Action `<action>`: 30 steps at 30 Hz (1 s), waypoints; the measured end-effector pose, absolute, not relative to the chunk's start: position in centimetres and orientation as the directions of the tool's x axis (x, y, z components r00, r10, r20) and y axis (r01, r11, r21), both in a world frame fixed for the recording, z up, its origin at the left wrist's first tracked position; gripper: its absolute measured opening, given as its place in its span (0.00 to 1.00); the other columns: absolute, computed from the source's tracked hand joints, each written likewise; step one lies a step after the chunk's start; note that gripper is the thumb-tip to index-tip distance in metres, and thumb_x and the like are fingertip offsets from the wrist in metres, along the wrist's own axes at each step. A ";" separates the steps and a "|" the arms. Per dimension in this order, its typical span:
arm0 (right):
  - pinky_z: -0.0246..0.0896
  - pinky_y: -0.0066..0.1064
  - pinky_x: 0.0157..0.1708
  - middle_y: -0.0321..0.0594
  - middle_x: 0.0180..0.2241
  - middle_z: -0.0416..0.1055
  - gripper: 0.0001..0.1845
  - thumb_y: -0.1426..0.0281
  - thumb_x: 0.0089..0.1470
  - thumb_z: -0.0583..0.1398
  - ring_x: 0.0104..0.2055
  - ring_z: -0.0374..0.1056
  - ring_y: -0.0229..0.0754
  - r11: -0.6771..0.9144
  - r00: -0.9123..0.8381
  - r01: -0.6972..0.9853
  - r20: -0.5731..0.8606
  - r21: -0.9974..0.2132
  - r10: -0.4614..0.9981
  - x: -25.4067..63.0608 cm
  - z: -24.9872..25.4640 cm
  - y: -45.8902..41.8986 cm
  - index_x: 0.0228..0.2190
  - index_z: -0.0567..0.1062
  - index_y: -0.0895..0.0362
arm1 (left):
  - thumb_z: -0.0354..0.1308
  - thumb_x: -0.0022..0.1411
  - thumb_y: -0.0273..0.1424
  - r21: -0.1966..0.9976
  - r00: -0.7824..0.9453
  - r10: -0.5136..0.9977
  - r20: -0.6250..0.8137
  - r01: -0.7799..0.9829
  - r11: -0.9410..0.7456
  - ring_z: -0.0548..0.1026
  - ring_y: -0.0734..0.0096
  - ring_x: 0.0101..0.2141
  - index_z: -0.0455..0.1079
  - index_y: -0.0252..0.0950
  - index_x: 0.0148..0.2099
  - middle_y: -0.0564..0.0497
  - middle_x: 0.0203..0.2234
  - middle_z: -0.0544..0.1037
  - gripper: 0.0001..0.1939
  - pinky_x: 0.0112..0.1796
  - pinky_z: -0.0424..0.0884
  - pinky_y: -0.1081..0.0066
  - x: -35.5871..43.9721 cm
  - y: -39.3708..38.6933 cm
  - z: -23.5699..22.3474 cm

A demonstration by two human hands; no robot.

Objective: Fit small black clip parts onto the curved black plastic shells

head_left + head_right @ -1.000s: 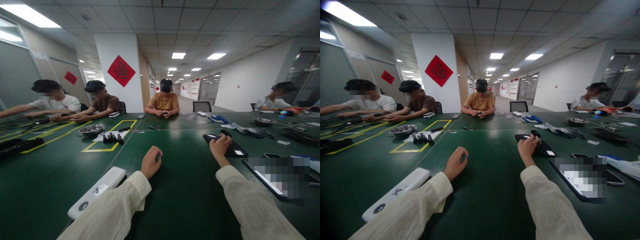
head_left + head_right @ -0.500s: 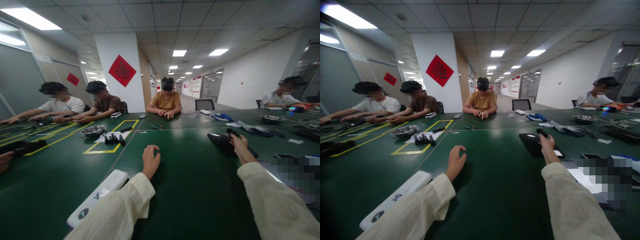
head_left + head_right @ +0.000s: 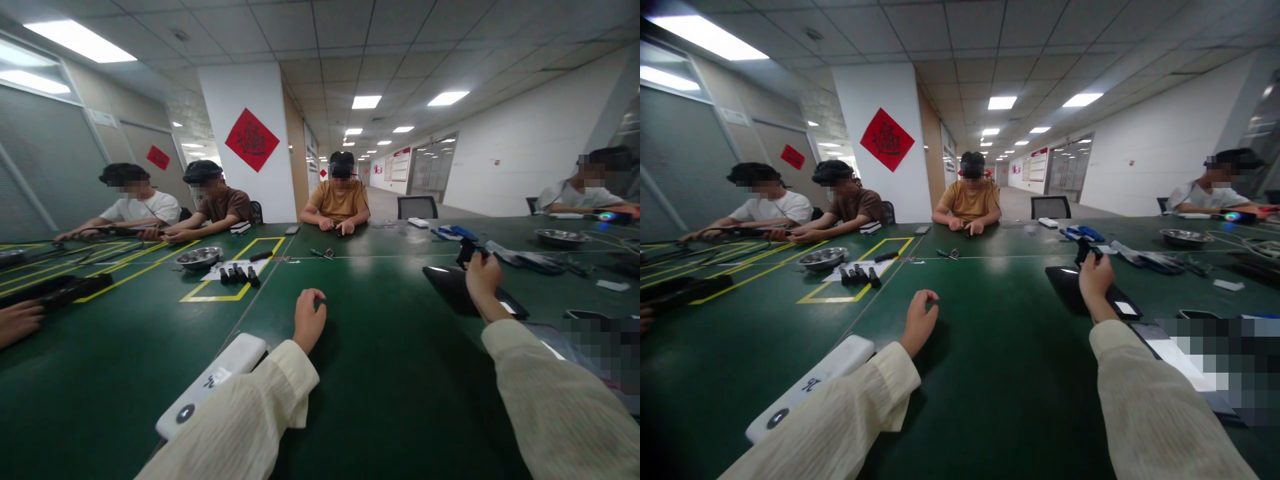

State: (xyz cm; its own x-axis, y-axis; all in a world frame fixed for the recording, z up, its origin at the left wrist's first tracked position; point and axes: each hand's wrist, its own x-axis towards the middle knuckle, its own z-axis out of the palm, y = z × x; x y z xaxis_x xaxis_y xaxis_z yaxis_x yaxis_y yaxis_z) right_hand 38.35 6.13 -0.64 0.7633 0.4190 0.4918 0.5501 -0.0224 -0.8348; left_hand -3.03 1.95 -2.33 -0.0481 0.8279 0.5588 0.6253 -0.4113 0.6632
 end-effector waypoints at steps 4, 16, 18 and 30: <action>0.63 0.37 0.45 0.50 0.39 0.75 0.22 0.63 0.60 0.50 0.41 0.72 0.48 0.163 0.553 0.608 0.561 -0.777 0.616 31.6 0.5 5.9 0.50 0.68 0.63 | 0.49 0.48 0.19 0.716 -0.077 0.837 0.541 0.564 -0.411 0.68 0.68 0.34 0.62 0.38 0.31 0.53 0.29 0.66 0.09 0.39 0.67 0.67 -3.0 2.1 -2.3; 0.66 0.40 0.45 0.44 0.42 0.73 0.18 0.66 0.59 0.53 0.40 0.71 0.45 0.580 -0.144 0.394 0.576 -0.713 0.805 14.7 -3.9 1.9 0.50 0.69 0.55 | 0.48 0.50 0.18 0.703 -0.182 0.747 0.639 0.534 -0.471 0.68 0.70 0.34 0.60 0.38 0.35 0.52 0.32 0.66 0.11 0.38 0.68 0.68 -3.4 1.5 -1.9; 0.62 0.42 0.50 0.45 0.47 0.71 0.19 0.70 0.58 0.54 0.47 0.69 0.46 0.636 -0.282 0.461 0.578 -0.618 0.766 14.8 -3.7 1.2 0.51 0.68 0.55 | 0.47 0.51 0.18 0.651 -0.151 0.718 0.680 0.574 -0.496 0.68 0.69 0.35 0.60 0.38 0.35 0.51 0.32 0.66 0.11 0.38 0.67 0.68 -3.3 1.3 -1.8; 0.54 0.40 0.50 0.50 0.57 0.60 0.37 0.76 0.48 0.53 0.56 0.58 0.51 0.505 -0.380 0.858 0.551 -0.091 0.743 19.3 -0.8 1.7 0.61 0.56 0.58 | 0.45 0.48 0.15 0.597 -0.056 0.728 0.684 0.617 -0.513 0.68 0.67 0.36 0.60 0.38 0.31 0.51 0.30 0.67 0.12 0.38 0.66 0.67 -3.2 0.9 -1.6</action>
State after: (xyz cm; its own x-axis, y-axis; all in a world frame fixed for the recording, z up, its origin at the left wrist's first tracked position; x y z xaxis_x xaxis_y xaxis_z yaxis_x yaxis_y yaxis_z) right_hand 19.35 1.75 -0.84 -0.3796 0.7435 0.5506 0.8580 0.5055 -0.0910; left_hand -3.15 0.94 -1.58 -0.0558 0.7277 0.6836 0.6172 -0.5131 0.5965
